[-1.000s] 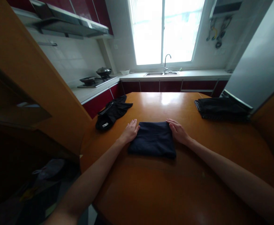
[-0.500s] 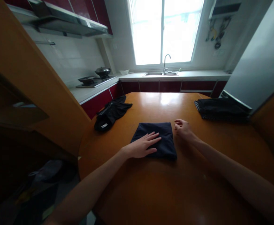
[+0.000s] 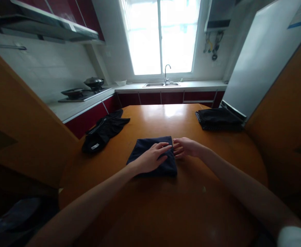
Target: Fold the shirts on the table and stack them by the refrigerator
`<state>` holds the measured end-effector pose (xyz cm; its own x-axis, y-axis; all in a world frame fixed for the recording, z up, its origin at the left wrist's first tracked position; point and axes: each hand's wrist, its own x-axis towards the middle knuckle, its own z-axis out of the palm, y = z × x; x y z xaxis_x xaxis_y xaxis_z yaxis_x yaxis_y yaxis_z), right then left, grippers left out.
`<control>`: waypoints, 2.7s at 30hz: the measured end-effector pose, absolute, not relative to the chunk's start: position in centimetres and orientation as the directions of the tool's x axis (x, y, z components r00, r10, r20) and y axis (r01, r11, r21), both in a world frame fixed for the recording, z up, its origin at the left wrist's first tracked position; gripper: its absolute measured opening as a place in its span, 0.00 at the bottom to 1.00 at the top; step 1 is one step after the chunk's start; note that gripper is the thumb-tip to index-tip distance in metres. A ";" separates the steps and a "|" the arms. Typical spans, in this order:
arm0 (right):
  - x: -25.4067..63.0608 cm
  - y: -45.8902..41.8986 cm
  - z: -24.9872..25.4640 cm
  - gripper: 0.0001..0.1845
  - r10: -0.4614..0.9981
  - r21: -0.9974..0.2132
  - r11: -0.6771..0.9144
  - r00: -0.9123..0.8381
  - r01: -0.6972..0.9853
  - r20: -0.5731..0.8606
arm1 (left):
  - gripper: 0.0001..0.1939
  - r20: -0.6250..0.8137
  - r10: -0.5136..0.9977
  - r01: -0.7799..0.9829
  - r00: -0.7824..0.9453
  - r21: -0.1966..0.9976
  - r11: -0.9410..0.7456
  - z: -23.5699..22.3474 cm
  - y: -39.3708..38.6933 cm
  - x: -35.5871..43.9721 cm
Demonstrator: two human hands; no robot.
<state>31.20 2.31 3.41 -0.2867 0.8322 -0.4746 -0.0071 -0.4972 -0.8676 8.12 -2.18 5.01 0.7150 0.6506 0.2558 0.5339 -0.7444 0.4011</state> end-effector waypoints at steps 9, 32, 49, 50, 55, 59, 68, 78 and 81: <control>31.6 3.2 2.9 0.15 0.672 -0.715 -0.689 -0.476 -0.121 -0.567 | 0.18 0.284 0.692 0.633 0.664 0.278 -0.722 3.8 -0.5 9.5; 25.4 0.2 1.5 0.12 0.757 -0.545 -0.604 -0.631 -0.581 -0.166 | 0.20 0.206 0.934 0.800 0.292 0.483 -0.357 7.2 0.4 7.0; 23.9 0.1 -0.1 0.09 0.864 -0.738 -0.413 -0.485 -0.533 -0.133 | 0.16 0.115 0.985 0.645 0.125 0.745 -0.169 17.0 0.3 6.0; 23.8 -0.1 -0.2 0.12 0.854 -0.732 -0.423 -0.506 -0.534 -0.123 | 0.17 0.095 0.987 0.574 0.129 0.805 -0.153 18.3 -0.1 6.4; 24.7 -0.9 0.7 0.27 0.819 -0.629 -0.462 -0.573 -0.625 -0.031 | 0.16 0.004 0.993 0.164 0.119 0.986 -0.023 22.1 -0.1 6.6; 26.8 -0.1 2.6 0.24 0.840 -0.616 -0.435 -0.542 -0.657 -0.016 | 0.11 -0.205 0.974 0.006 0.099 0.979 0.206 21.1 1.9 4.9; 32.6 2.3 4.7 0.17 0.985 -0.819 -0.162 -0.143 -0.551 -0.099 | 0.10 -0.347 0.909 -0.136 0.229 0.914 0.383 11.3 6.1 6.6; 47.7 4.6 8.6 0.16 0.984 -0.957 -0.047 0.150 -0.285 -0.093 | 0.15 -0.247 0.835 -0.211 0.492 0.897 0.389 7.7 12.8 21.8; 53.1 6.7 10.4 0.15 0.969 -0.969 -0.067 0.216 -0.238 -0.120 | 0.15 -0.248 0.789 -0.209 0.562 0.881 0.425 8.8 16.3 27.6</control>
<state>53.09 6.70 10.43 0.2159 0.9690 -0.1201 -0.2380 -0.0671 -0.9689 27.56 16.34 8.84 0.5616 0.7894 -0.2477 -0.2088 0.4249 0.8808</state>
